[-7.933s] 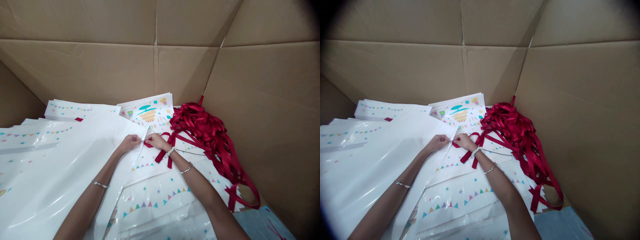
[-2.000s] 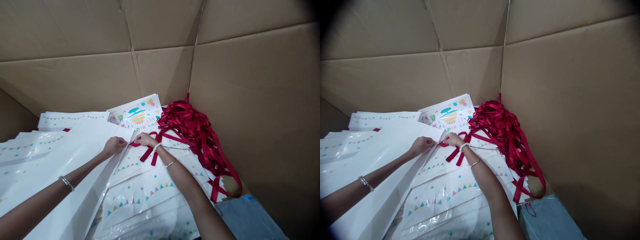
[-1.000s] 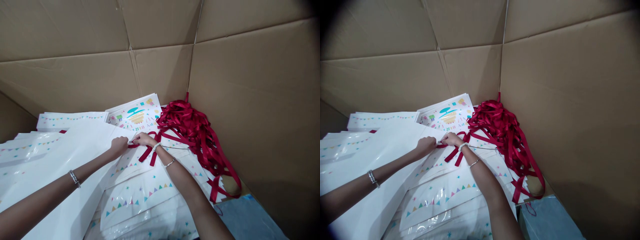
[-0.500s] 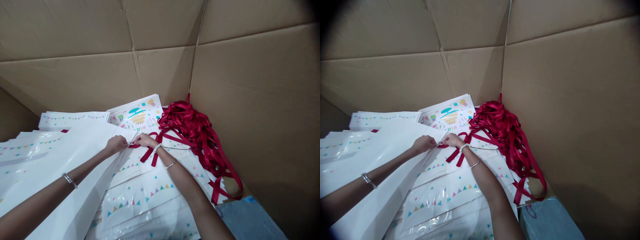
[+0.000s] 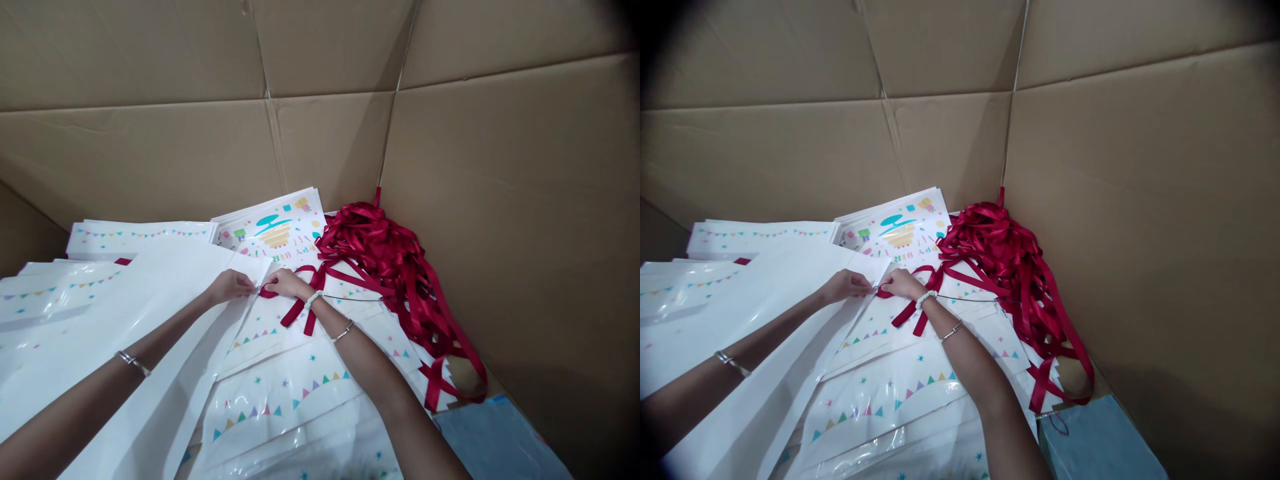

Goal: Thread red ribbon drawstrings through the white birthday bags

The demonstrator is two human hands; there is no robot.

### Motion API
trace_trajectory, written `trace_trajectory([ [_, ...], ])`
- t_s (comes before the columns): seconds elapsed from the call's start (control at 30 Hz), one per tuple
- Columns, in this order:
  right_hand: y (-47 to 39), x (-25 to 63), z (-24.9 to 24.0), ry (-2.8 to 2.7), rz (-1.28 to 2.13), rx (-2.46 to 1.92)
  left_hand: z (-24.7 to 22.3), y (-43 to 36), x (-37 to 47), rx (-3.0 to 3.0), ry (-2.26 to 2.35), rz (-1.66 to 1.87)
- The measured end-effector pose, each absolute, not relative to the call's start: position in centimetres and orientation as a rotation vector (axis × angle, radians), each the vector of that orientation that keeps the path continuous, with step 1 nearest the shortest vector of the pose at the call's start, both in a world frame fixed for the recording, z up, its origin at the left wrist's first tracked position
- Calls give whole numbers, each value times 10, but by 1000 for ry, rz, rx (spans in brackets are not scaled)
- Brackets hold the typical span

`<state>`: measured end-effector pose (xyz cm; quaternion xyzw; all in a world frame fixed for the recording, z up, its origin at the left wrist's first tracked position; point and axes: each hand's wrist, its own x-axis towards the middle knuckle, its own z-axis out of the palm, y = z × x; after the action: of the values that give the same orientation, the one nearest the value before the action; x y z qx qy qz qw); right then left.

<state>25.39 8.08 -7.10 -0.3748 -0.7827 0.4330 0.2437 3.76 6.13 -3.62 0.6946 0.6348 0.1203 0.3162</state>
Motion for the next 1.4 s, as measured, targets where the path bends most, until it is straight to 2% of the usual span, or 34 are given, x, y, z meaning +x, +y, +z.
trace_trajectory([
  [0.17, 81, 252, -73, -2190, 1101, -980, -49, 61, 23, 1654, 1510, 491],
  [0.67, 73, 242, -69, -2220, 1058, -988, -67, 53, 14, 1650, 1388, 625],
  [1.4, 54, 224, -38, -2342, 927, -1348, -81, 46, 22, 2120, 1388, 743],
])
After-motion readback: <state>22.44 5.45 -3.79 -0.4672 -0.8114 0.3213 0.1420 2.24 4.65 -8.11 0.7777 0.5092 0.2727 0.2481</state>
